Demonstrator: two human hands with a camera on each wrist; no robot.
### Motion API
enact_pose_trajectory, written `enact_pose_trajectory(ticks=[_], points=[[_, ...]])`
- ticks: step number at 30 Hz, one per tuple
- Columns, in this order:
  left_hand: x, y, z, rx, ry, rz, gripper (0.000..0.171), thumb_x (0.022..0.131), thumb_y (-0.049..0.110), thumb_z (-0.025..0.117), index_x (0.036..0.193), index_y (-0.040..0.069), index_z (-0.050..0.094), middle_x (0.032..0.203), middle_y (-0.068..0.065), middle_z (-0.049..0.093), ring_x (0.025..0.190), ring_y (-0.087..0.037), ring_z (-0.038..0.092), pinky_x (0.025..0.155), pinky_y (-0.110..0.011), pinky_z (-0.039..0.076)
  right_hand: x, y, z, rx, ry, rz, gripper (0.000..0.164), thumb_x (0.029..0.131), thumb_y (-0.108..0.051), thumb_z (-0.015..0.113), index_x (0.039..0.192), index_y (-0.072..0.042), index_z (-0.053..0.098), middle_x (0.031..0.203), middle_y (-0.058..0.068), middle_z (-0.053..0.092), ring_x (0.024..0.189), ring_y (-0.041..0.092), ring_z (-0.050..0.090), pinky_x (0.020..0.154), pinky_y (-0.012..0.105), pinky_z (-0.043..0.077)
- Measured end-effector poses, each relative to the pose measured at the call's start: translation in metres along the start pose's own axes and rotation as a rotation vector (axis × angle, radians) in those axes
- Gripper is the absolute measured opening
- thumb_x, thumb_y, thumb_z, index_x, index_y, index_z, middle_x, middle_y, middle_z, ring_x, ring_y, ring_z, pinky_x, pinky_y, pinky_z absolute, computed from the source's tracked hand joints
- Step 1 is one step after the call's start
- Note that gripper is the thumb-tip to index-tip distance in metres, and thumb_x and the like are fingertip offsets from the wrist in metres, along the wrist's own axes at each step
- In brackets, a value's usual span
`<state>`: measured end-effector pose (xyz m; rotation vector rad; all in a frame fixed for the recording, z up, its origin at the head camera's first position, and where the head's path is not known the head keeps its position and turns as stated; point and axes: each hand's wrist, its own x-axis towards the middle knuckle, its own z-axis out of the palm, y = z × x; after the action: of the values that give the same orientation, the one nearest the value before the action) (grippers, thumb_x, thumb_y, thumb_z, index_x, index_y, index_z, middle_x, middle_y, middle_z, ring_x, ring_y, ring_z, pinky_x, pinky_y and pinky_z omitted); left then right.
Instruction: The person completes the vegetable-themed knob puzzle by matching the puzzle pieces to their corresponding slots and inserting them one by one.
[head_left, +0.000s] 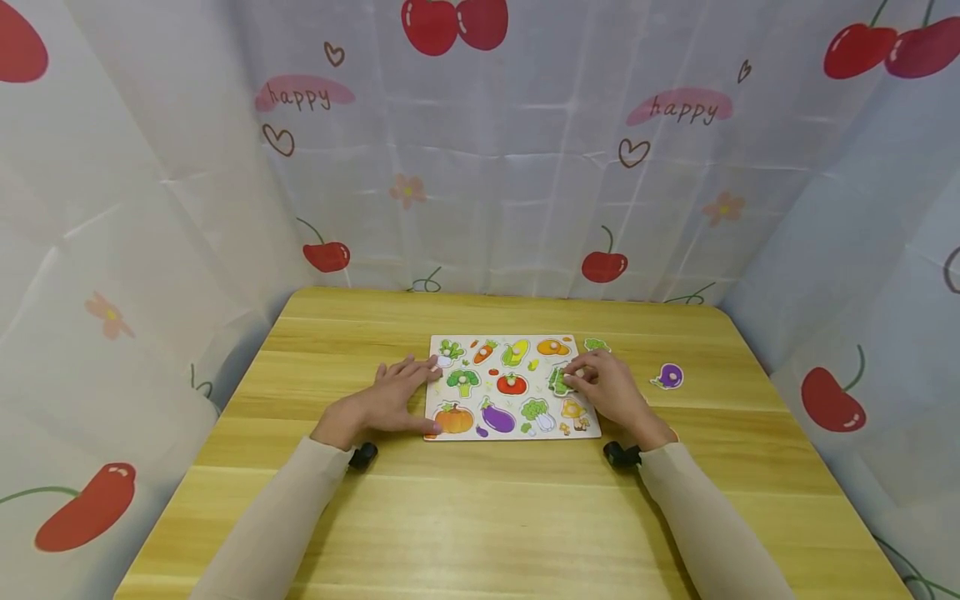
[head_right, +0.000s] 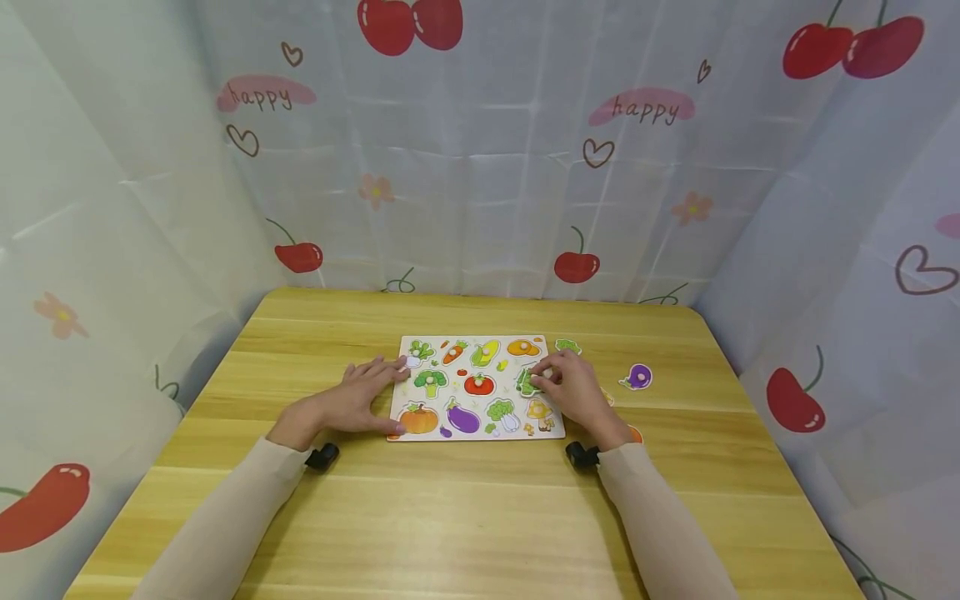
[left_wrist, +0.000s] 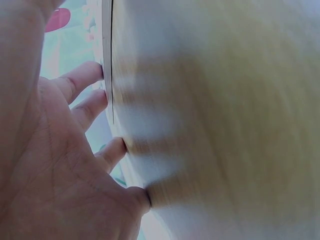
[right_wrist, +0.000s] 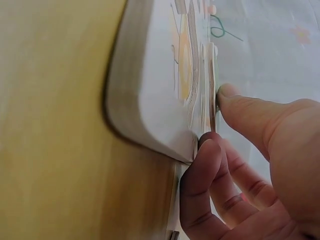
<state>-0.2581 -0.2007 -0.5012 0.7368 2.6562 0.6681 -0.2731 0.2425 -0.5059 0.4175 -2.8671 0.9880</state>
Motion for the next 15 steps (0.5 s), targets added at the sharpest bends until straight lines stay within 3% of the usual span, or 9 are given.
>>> enact_pose_trajectory(ticks=[15], points=[[0.0001,0.0021,0.0001,0.006,-0.002,0.002,0.11,0.099,0.065,0.088,0.183,0.014,0.039,0.197,-0.011,0.022,0.183,-0.054,0.01,0.139,-0.09,0.003,0.0064,-0.0017,0.0024,-0.013,-0.028,0.029,0.013,0.11,-0.021,0.085,0.116,-0.01,0.088,0.123,0.017,0.073,0.091,0.023,0.063,0.081,0.033,0.049]])
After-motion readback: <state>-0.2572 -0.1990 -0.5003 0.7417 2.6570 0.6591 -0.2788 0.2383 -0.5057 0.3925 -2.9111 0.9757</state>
